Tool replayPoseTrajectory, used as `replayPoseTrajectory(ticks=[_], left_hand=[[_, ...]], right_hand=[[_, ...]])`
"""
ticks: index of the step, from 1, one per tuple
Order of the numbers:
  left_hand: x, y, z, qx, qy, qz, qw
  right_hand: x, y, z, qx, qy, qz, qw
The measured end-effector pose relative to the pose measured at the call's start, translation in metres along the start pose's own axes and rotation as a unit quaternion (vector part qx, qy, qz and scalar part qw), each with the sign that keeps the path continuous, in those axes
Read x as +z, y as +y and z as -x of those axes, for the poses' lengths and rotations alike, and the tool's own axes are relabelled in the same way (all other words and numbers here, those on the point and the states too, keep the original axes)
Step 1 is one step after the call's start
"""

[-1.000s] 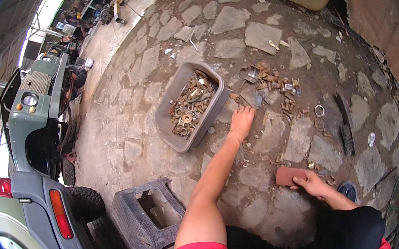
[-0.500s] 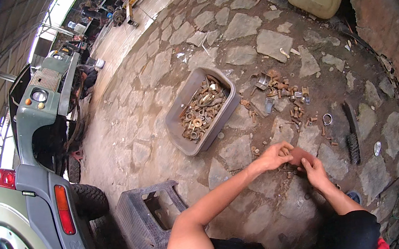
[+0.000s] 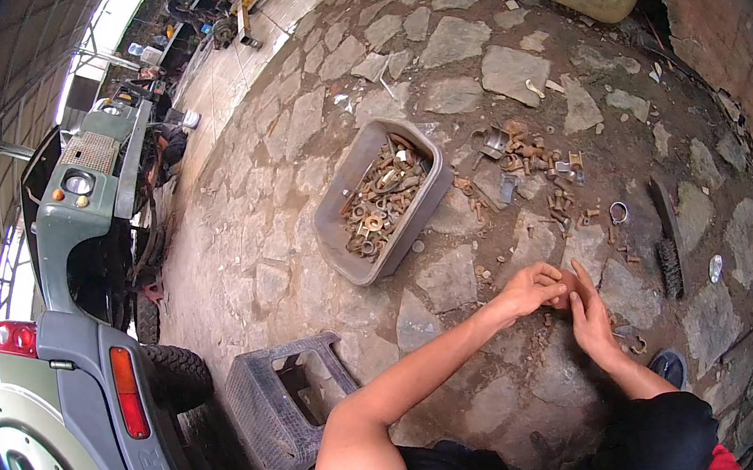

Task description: The person sits on the ground and uses a sanding block to clean rust off small metal hardware pieces. They pick up individual items from a pile, rub them with the block, and place them into a plastic bin.

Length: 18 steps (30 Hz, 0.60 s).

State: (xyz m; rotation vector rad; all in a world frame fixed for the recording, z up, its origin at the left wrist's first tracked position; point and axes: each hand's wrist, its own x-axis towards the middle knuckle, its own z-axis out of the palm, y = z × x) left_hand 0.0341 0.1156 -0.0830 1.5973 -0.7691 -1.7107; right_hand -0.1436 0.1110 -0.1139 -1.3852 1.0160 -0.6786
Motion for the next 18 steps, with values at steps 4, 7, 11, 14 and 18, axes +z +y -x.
replayPoseTrajectory(ticks=[4,7,11,14,18], left_hand=[[0.008,0.01,0.001,0.006,0.014,-0.057,0.998],[0.01,0.012,0.003,0.012,0.01,-0.08,0.997],[0.011,0.019,0.006,-0.023,0.008,-0.046,0.999],[0.007,0.016,0.005,-0.034,-0.027,-0.014,0.999],[0.009,0.016,0.008,-0.032,-0.025,0.009,0.999]], right_hand=[[-0.006,-0.005,-0.001,-0.053,0.01,0.065,0.996],[-0.011,-0.016,-0.004,-0.022,0.006,0.051,0.998],[-0.015,-0.017,-0.01,-0.047,0.035,0.047,0.997],[-0.018,-0.022,-0.012,-0.02,0.021,0.02,0.999],[-0.021,-0.022,-0.014,-0.051,0.002,0.048,0.998]])
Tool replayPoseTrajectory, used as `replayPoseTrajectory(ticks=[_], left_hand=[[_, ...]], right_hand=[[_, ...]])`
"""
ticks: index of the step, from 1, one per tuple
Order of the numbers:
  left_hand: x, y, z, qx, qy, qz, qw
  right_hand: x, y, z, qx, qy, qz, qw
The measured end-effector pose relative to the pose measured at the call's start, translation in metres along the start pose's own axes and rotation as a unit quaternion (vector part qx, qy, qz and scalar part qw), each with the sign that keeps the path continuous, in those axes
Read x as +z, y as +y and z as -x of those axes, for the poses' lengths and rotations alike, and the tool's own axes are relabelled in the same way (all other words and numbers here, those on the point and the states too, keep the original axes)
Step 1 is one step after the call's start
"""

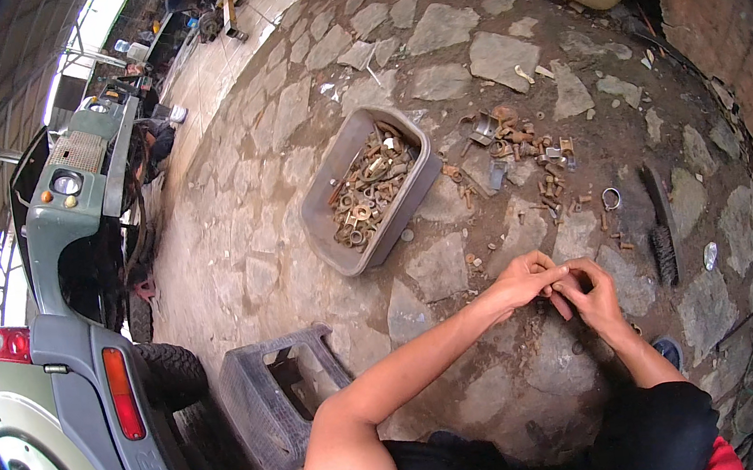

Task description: The person sits on the ground and uses a sanding block to clean rust off small metal hardware pieces. They pick up individual items from a pile, rub them with the block, and place them into a plastic bin.

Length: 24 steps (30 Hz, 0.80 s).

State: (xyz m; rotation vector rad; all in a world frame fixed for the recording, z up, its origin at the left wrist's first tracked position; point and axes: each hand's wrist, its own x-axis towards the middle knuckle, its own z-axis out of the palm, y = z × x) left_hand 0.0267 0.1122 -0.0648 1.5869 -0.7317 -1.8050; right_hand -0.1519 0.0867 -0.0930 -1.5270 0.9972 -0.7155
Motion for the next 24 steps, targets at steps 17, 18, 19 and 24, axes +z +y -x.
replayPoseTrajectory(ticks=[17,18,19,24], left_hand=[[-0.015,0.011,0.005,0.185,0.014,-0.17,0.968],[-0.016,0.011,0.006,0.174,0.025,-0.188,0.966],[-0.015,0.015,0.008,0.164,0.035,-0.206,0.964],[-0.013,0.007,0.008,0.182,0.123,-0.179,0.959]], right_hand=[[0.0,-0.01,-0.013,0.05,0.001,-0.058,0.997],[-0.001,-0.005,-0.012,0.049,-0.004,-0.052,0.997],[-0.003,-0.002,-0.012,0.048,-0.008,-0.043,0.998],[-0.004,0.007,-0.02,0.066,0.07,-0.141,0.985]])
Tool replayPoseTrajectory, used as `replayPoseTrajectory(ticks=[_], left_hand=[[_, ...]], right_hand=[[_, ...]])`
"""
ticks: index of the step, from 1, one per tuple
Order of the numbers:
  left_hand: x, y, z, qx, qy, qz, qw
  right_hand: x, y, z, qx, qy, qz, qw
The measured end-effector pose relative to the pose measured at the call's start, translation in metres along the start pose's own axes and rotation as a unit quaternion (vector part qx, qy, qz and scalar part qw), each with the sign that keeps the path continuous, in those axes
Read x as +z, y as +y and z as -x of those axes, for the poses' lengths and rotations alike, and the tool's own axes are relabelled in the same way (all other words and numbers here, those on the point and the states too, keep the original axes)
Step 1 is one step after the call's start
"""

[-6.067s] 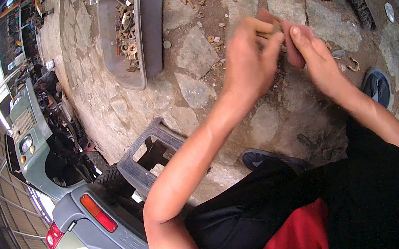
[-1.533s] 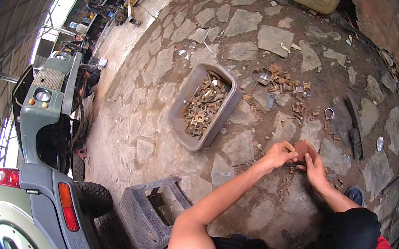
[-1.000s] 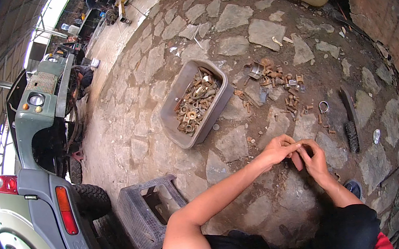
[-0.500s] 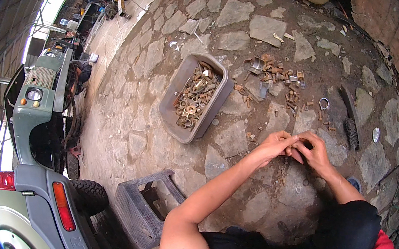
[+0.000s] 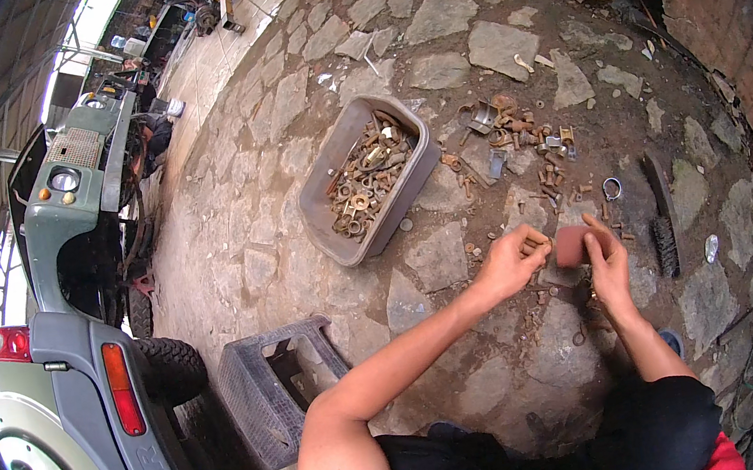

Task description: The person sits on the ground and uses a sanding block to clean rust off small metal hardware pieces. They pick up individual items from a pile, rub them with the block, and place them into a plastic bin.

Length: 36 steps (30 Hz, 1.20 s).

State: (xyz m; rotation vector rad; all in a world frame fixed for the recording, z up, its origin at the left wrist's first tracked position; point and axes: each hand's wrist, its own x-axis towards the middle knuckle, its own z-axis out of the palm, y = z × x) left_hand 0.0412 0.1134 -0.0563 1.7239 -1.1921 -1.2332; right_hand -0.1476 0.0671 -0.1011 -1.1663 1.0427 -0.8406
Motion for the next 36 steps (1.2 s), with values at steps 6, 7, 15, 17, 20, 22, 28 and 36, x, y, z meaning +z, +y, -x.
replayPoseTrajectory(ticks=[6,7,15,17,20,22,28,36], left_hand=[[0.019,0.013,0.0,0.091,0.071,-0.041,0.992],[0.018,0.013,0.006,0.098,0.067,-0.058,0.991],[0.016,0.007,0.015,0.074,0.016,-0.129,0.989],[0.023,0.004,0.019,0.046,0.026,-0.121,0.991],[0.015,0.007,0.015,-0.008,0.024,-0.123,0.992],[0.019,0.009,0.022,0.02,0.003,-0.116,0.993],[0.014,0.022,0.019,0.02,0.017,-0.117,0.993],[0.025,0.018,0.033,0.024,0.03,-0.13,0.991]], right_hand=[[0.031,-0.021,0.021,-0.009,-0.061,-0.048,0.997],[0.035,-0.023,0.021,-0.004,-0.068,-0.056,0.996],[0.04,-0.019,0.026,-0.019,-0.082,-0.013,0.996],[0.039,-0.022,0.03,-0.011,-0.088,0.017,0.996],[0.035,-0.021,0.033,-0.026,-0.086,0.059,0.994],[0.037,-0.02,0.031,-0.024,-0.094,0.042,0.994],[0.033,-0.023,0.032,-0.002,-0.104,0.053,0.993],[0.019,-0.03,0.045,-0.018,-0.136,0.063,0.989]])
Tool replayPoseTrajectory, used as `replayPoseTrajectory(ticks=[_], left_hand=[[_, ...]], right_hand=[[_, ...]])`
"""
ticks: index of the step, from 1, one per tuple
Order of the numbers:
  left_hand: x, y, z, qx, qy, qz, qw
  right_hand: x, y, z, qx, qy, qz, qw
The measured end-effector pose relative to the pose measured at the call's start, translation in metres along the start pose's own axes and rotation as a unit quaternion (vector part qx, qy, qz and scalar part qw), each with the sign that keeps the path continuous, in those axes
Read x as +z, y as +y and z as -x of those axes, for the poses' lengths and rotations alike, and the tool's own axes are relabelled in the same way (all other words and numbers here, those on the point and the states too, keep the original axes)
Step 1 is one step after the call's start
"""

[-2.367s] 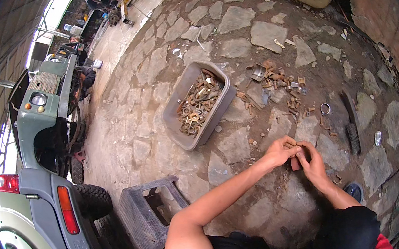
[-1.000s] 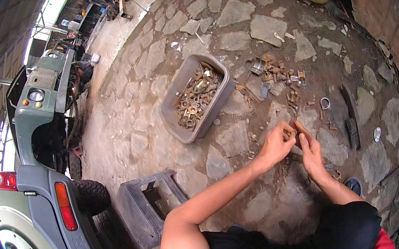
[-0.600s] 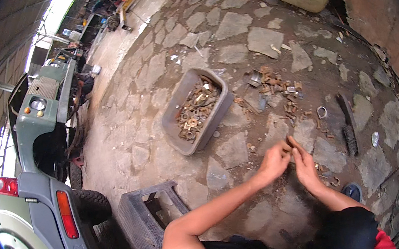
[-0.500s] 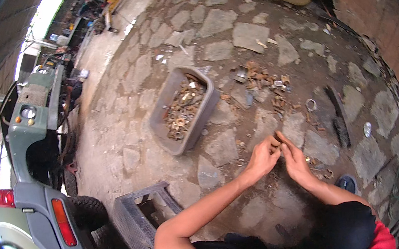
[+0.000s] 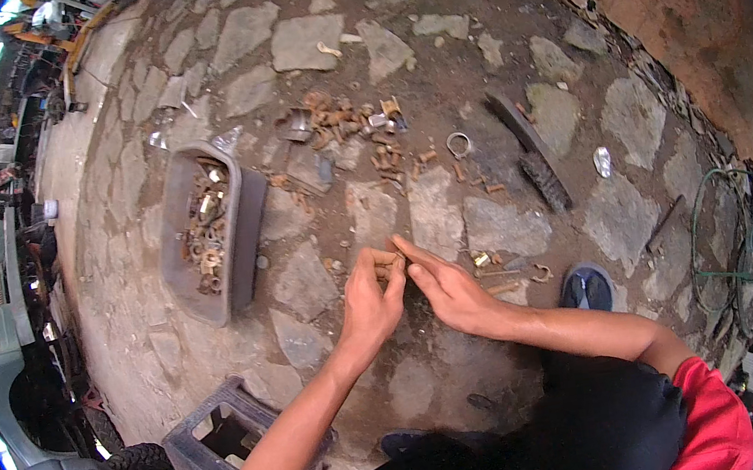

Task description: The person sits on the ground and uses a sanding block to clean rust off small metal hardware pieces. They pick up individual items from a pile, rub them with the block, and place them into a plastic bin.

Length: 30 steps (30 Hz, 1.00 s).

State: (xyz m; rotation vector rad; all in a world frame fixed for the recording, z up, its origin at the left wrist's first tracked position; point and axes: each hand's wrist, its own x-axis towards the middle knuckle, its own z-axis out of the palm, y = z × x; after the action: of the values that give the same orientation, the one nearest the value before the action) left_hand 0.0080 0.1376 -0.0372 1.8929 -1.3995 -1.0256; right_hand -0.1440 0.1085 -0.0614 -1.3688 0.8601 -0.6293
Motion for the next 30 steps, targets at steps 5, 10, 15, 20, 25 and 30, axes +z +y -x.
replayPoseTrajectory(ticks=[5,10,15,20,25,30], left_hand=[[0.007,-0.002,0.008,-0.015,-0.008,0.002,1.0],[0.012,-0.01,0.014,0.011,-0.011,-0.057,0.998],[-0.006,0.002,-0.001,-0.008,0.02,-0.086,0.996],[0.004,0.014,0.0,0.033,0.057,-0.068,0.995],[-0.021,0.022,-0.023,0.078,0.082,-0.134,0.984],[-0.063,0.048,-0.069,0.128,0.162,0.019,0.978]], right_hand=[[0.005,0.005,-0.003,0.003,-0.009,-0.001,1.0],[0.012,0.005,-0.007,0.042,-0.01,-0.022,0.999],[0.013,-0.001,-0.004,-0.005,0.002,-0.004,1.0],[0.012,0.002,-0.004,0.036,0.012,0.014,0.999],[0.005,0.014,-0.02,0.049,0.053,-0.057,0.996],[-0.035,-0.072,-0.079,-0.049,0.063,-0.032,0.996]])
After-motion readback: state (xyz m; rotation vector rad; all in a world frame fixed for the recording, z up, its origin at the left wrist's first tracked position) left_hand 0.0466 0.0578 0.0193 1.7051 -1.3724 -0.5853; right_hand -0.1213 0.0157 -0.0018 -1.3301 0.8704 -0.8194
